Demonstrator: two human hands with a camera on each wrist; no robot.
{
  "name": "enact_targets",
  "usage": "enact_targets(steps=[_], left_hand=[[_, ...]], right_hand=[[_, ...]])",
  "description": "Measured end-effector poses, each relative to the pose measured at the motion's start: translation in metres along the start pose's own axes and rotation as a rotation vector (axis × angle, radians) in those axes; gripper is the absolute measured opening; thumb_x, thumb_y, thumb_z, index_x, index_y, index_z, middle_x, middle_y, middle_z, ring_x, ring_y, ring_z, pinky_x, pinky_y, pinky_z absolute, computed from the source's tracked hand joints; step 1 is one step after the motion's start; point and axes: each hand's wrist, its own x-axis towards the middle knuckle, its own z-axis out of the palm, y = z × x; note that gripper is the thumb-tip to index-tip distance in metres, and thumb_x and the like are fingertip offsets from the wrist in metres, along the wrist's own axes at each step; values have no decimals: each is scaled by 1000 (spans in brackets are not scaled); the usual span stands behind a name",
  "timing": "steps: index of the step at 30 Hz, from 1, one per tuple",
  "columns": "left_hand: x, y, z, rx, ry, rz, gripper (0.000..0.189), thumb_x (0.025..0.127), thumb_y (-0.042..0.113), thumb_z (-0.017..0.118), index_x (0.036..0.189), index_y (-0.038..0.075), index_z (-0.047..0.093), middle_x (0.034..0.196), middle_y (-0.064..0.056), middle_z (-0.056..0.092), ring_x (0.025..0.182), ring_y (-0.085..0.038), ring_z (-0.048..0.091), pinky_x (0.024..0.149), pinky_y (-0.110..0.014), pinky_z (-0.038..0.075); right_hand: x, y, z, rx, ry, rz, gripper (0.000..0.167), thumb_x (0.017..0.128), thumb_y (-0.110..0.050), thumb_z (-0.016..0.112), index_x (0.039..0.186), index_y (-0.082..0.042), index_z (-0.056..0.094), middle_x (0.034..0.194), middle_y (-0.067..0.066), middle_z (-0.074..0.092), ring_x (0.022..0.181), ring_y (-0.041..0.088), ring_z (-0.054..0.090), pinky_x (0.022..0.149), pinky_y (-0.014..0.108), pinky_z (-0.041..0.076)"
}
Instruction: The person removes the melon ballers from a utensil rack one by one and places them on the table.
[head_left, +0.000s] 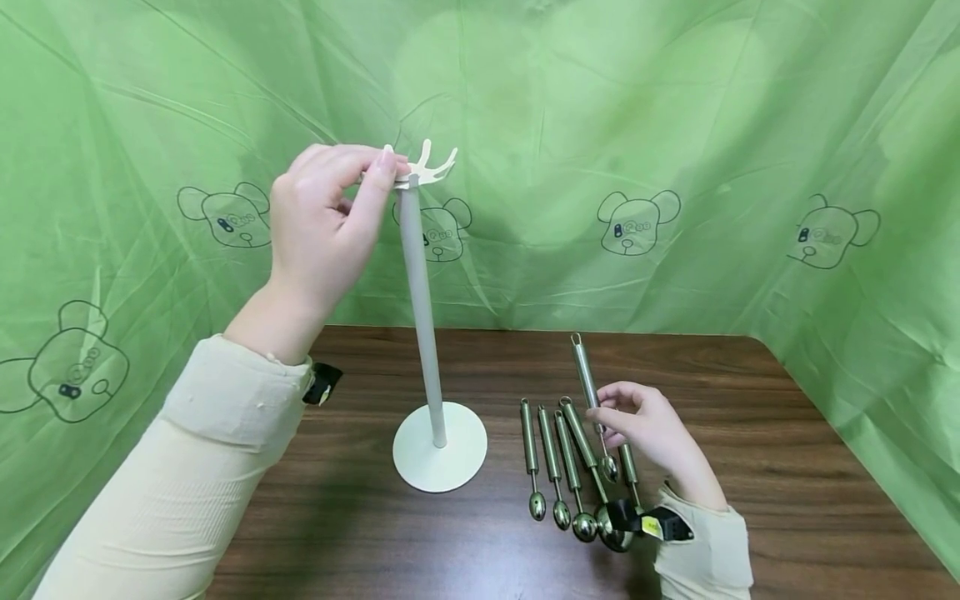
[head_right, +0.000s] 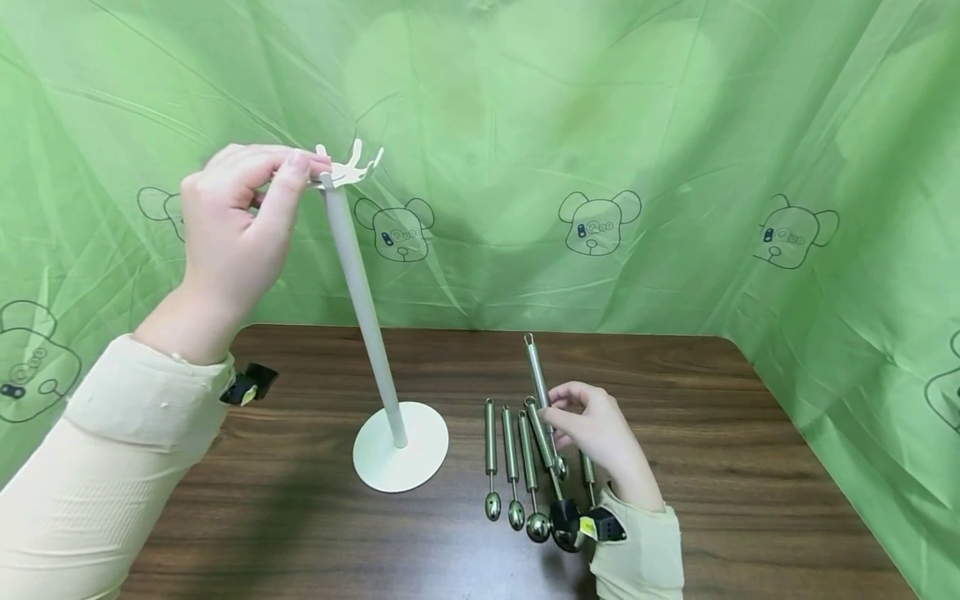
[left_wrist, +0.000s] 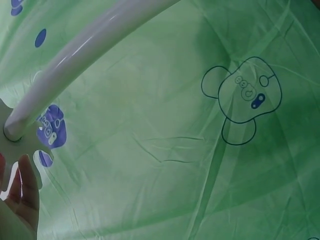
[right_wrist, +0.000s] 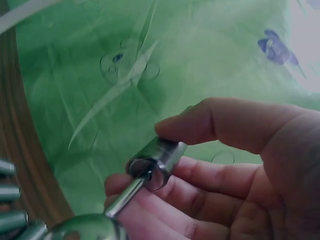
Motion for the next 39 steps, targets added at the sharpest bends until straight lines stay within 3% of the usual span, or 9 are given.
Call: enact_targets(steps=[5,13,18,25,39], left_hand=[[1,0,3,-24,-4,-14,31,99,19,53,93,-1,75,99,-13,77,84,-27,63,59,-8,38],[3,0,6,-51,24,-63,31,98,21,55,85,-1,73,94,-11,78,71,9,42,57,-14,34],[5,0,8,-56,48,-62,32,97,21,56,82,-1,72,90,-13,77,66,7,36,58,-18,31],[3,1,11,-57,59,-92,32,98,22,55,80,0,71,91,-12,77,66,5,35,59,-19,29],[3,4,13,-75,80,-132,32,97,21,55,78,0,68,93,-11,78,66,6,33,61,-20,28]], right_hand=[[4,16,-6,15,-39,76,33,90,-5,63,112,17,53,84,10,64,64,16,67,61,34,60],[5,44,-17,-10,-109,146,31,92,-5,59,109,20,54,84,11,64,62,15,68,61,35,60],[6,55,-19,-3,-113,200,30,92,-9,62,106,17,58,81,8,66,62,12,66,61,32,60],[4,63,-17,-85,-88,229,20,87,-13,68,92,7,67,63,-4,57,60,9,57,57,28,53],[-4,75,-5,-81,-117,246,19,89,-9,65,91,10,67,65,0,59,52,10,58,54,27,55]])
